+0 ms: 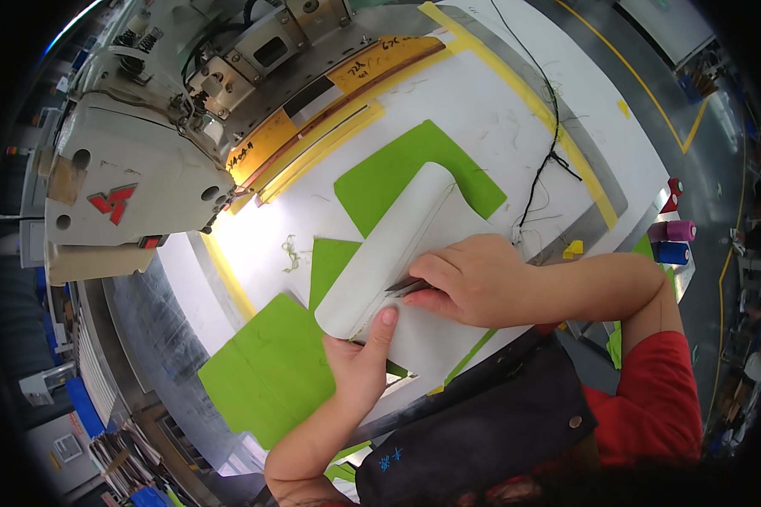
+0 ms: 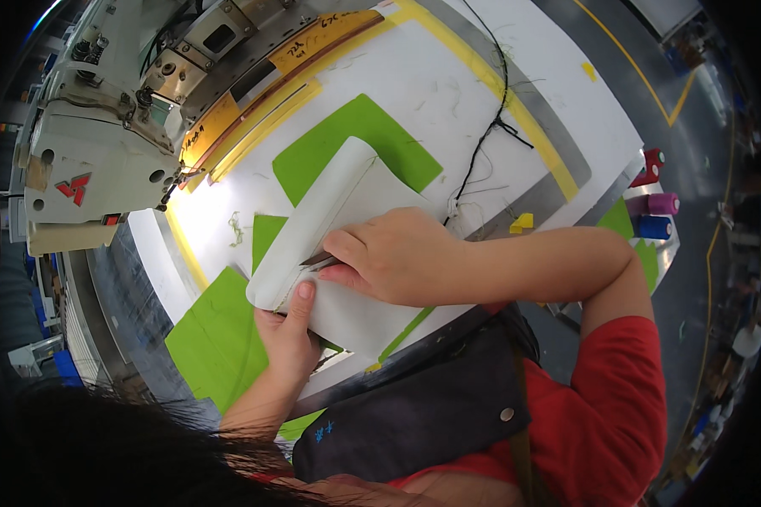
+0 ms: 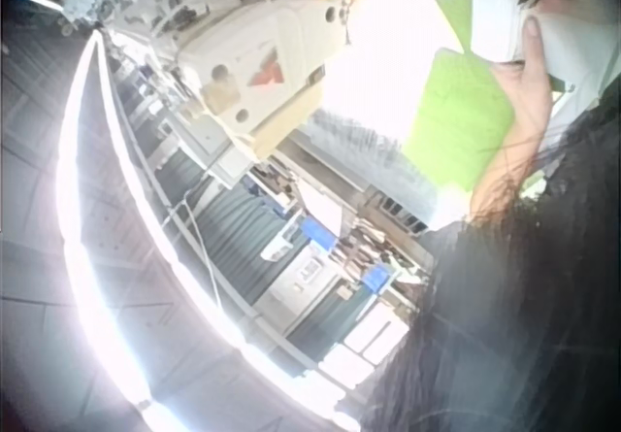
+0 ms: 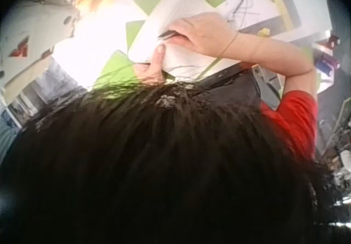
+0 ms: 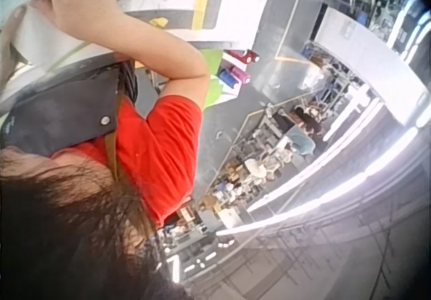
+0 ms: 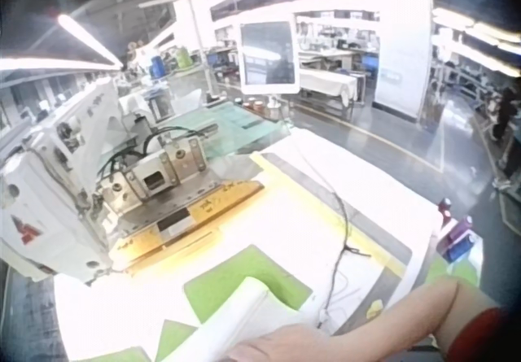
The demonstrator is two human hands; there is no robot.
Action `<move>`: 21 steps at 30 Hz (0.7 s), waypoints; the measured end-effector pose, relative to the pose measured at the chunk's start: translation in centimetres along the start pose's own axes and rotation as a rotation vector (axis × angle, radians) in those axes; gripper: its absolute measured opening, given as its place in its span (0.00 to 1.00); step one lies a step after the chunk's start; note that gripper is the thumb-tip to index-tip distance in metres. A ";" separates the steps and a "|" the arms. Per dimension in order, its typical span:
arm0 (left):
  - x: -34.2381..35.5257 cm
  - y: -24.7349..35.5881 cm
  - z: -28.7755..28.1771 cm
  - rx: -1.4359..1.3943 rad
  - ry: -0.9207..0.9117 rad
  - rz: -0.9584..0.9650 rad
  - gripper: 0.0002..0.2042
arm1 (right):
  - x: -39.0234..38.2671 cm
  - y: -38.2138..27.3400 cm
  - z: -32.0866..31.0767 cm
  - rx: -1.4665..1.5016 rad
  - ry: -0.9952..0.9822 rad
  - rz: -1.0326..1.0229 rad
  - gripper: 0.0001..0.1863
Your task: The person trims threads and excess material from green leather pieces using snips at a workshop table.
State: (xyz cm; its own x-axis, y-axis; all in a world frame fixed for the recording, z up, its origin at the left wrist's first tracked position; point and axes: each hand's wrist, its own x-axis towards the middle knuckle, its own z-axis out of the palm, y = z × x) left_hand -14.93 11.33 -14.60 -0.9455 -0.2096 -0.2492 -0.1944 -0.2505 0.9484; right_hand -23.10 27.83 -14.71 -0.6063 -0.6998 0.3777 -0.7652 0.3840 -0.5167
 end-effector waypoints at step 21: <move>0.1 -0.1 -0.2 0.067 0.019 0.051 0.12 | -0.1 -0.4 0.5 0.005 0.003 0.008 0.14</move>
State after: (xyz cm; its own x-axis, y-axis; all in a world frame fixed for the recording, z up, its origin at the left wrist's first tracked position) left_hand -14.94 11.19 -14.72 -0.9495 -0.2385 -0.2038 -0.1642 -0.1755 0.9707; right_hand -22.60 27.45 -14.90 -0.6129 -0.6950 0.3759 -0.7592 0.3862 -0.5239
